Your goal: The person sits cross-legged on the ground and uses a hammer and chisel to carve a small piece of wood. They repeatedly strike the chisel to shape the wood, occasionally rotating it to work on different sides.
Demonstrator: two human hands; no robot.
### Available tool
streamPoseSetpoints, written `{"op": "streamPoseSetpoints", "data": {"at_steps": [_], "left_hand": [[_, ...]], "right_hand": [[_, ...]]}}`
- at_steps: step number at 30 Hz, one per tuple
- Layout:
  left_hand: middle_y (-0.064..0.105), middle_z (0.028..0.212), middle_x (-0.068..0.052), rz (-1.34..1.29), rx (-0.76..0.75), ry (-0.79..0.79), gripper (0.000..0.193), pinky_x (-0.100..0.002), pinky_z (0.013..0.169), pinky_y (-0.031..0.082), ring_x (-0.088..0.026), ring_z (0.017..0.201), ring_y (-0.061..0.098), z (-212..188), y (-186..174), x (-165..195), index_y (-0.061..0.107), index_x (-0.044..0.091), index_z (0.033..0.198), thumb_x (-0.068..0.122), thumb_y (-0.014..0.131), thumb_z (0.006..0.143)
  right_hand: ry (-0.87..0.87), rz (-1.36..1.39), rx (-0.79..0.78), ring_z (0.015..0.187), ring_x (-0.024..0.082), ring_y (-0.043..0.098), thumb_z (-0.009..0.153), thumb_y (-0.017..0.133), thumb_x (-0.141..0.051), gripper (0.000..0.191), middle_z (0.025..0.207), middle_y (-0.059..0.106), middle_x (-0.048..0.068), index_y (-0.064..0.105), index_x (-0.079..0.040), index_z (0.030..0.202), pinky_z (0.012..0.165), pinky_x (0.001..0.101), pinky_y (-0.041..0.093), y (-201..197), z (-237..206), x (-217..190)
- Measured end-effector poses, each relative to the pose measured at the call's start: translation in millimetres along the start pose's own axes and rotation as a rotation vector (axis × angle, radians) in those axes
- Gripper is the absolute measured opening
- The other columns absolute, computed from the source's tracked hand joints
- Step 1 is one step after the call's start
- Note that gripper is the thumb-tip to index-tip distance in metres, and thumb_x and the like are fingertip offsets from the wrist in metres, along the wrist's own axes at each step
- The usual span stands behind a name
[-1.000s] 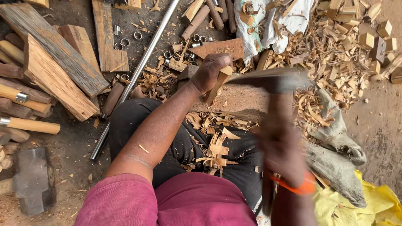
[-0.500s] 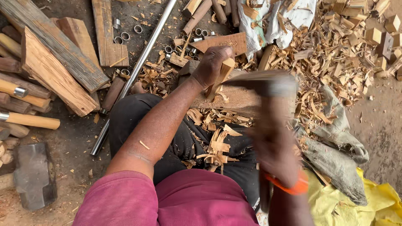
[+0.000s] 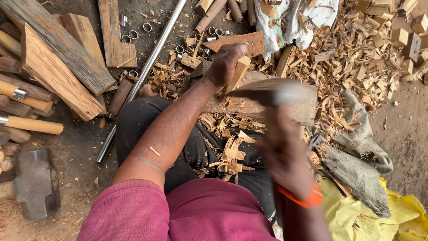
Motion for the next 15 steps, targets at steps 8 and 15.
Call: {"op": "streamPoseSetpoints", "data": {"at_steps": [8,15], "left_hand": [[0.069,0.083,-0.012,-0.447,0.078,-0.399,0.055,-0.040,0.054,0.064,-0.022,0.073,0.075,-6,-4,-10,0.063,0.004,0.099,0.057,0.050,0.099],[0.074,0.100,-0.014,-0.660,-0.068,-0.523,0.065,-0.037,0.074,0.064,-0.021,0.091,0.075,3,3,42,0.059,0.006,0.122,0.063,0.064,0.092]], "right_hand": [[0.165,0.194,0.059,0.158,0.027,0.031,0.090,0.057,0.015,0.090,0.171,0.029,0.022,0.015,-0.005,0.166,0.121,0.0347,0.034,-3,-36,97],[0.584,0.033,0.120,0.114,0.031,0.065,0.091,0.069,-0.002,0.093,0.152,0.059,0.019,0.019,-0.014,0.169,0.093,0.0380,0.055,0,-55,136]]}}
Point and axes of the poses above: each hand's wrist, its own z-axis towards the middle knuckle, its own y-axis out of the palm, x = y × z, the point moved 7 cm from there along z, towards the middle knuckle
